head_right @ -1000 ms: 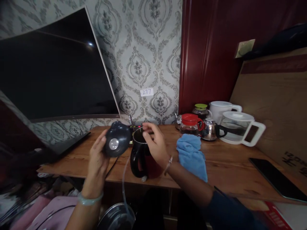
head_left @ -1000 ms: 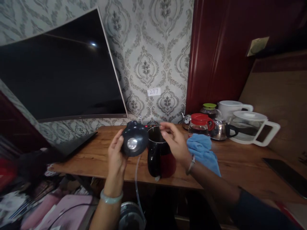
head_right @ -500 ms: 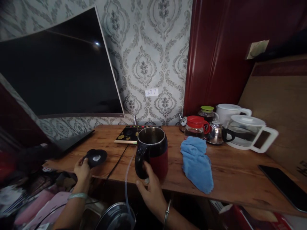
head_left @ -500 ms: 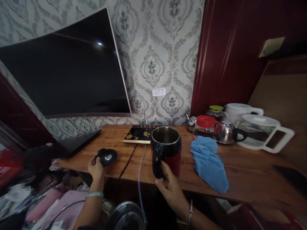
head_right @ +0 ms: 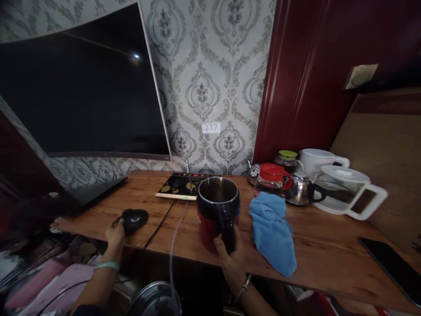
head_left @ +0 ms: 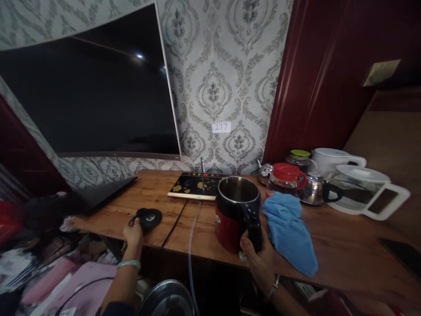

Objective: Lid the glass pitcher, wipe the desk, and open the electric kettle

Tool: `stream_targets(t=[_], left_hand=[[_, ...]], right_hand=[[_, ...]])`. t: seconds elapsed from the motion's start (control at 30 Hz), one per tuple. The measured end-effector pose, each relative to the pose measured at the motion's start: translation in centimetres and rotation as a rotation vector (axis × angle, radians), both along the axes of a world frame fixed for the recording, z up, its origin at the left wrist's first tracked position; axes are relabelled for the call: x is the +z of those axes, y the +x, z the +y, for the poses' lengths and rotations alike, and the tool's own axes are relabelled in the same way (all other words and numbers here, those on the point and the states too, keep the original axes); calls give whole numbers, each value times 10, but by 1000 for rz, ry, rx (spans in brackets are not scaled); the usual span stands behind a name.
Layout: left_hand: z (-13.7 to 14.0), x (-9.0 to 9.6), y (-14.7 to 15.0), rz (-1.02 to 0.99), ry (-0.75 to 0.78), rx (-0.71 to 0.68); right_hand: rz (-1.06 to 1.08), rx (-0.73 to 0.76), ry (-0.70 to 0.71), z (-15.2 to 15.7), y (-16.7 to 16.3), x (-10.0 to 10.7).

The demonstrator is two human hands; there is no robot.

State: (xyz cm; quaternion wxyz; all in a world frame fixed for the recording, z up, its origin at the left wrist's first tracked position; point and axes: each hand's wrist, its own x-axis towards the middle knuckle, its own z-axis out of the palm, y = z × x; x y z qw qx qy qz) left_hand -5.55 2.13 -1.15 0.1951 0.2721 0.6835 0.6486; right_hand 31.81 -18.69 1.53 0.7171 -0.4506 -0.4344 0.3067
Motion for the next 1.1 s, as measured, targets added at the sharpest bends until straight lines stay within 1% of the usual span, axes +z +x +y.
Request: stream_targets(t=[0.07,0.1,0.2,0.33,0.53,0.77,0.97,1.1], left_hand=[[2,-1,-1,3,-29,-33],[3,-1,-2,13,-46,-54],[5,0,-8,121,-106,-88],[3,0,-11,327,-153,-72],[-1,-1,-6,458,-208,-119],[0,-4,-3,578,-234,-156],[-1,-7,0,618,-174,-177],[-4,-8,-1,626,-169,-214]], right_hand=[[30,-27,16,7,11,7],[38,-13,27,11,16,11],[44,101,57,26,33,17],[43,211,71,47,48,18],[67,293,92,68,49,20],[63,382,73,78,56,19],[86,449,56,84,60,24],[86,509,50,91,61,30]])
